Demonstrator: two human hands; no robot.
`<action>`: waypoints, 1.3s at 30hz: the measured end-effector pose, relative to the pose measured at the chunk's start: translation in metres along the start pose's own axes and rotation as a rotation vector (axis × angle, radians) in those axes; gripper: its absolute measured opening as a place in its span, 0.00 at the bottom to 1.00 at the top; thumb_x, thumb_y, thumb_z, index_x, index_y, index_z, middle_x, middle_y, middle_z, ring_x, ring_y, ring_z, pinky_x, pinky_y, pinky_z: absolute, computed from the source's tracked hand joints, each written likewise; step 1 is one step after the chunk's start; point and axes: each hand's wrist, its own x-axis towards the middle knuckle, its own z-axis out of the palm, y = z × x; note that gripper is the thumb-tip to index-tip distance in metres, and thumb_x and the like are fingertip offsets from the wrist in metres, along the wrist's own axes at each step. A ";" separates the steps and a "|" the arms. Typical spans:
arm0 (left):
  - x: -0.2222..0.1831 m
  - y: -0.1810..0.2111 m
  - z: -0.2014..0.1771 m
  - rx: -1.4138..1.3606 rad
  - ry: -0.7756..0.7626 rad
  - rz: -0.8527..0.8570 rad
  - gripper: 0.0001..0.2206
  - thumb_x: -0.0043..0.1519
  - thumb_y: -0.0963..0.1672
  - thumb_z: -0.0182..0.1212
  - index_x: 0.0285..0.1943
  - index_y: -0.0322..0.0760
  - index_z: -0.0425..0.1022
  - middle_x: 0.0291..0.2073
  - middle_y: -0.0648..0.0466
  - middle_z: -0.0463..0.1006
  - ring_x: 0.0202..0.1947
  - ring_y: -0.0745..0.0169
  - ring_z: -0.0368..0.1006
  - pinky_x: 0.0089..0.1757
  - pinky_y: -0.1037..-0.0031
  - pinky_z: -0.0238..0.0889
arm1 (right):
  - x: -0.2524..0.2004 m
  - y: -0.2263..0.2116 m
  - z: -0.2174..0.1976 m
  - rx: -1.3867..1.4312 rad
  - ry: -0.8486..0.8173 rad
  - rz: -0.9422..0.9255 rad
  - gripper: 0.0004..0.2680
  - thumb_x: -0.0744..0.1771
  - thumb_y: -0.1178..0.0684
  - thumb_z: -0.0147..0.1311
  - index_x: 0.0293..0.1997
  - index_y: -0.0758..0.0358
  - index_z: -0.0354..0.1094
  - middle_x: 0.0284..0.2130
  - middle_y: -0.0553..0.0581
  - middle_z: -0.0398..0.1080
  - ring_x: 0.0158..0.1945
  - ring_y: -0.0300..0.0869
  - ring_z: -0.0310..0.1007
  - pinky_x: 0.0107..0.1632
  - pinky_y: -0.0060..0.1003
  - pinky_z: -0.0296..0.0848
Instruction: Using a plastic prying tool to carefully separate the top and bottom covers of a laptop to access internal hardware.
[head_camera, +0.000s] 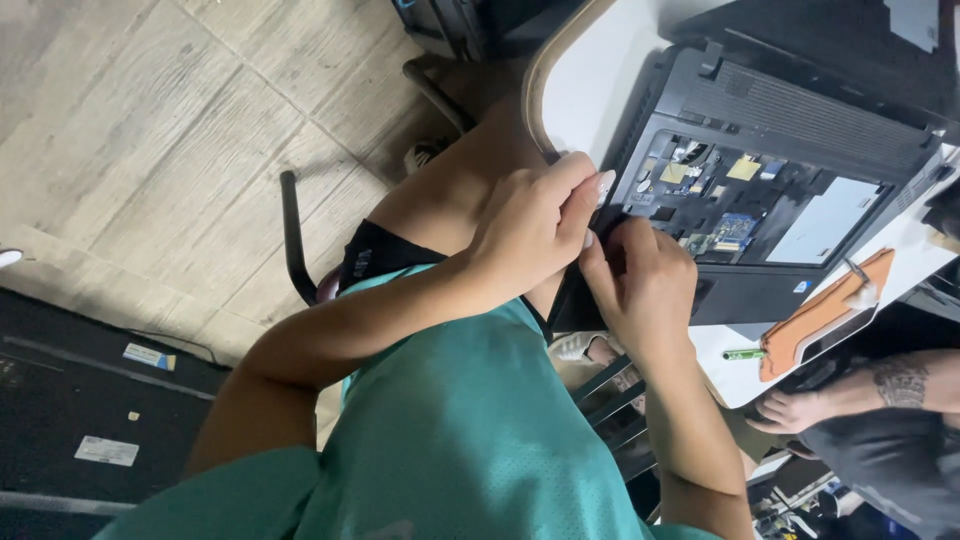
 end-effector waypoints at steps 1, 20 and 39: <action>-0.001 -0.001 0.001 0.002 -0.003 -0.001 0.13 0.71 0.48 0.49 0.39 0.39 0.75 0.19 0.45 0.78 0.30 0.35 0.81 0.30 0.52 0.75 | 0.000 0.000 0.000 0.002 0.001 0.003 0.15 0.73 0.44 0.57 0.32 0.65 0.67 0.13 0.57 0.61 0.20 0.56 0.67 0.25 0.43 0.64; -0.064 -0.021 -0.018 -0.489 -0.166 -0.227 0.12 0.73 0.47 0.50 0.42 0.33 0.72 0.28 0.48 0.81 0.34 0.61 0.84 0.35 0.74 0.80 | -0.063 -0.023 -0.021 -0.004 -0.015 -0.079 0.33 0.63 0.36 0.68 0.69 0.67 0.58 0.66 0.71 0.56 0.72 0.71 0.53 0.72 0.70 0.52; -0.118 -0.012 -0.002 -0.094 -0.187 0.097 0.10 0.73 0.45 0.49 0.38 0.36 0.68 0.26 0.50 0.75 0.25 0.53 0.72 0.29 0.64 0.61 | -0.089 -0.005 -0.002 0.111 0.049 -0.232 0.26 0.69 0.45 0.68 0.70 0.67 0.60 0.72 0.71 0.58 0.77 0.69 0.58 0.79 0.71 0.54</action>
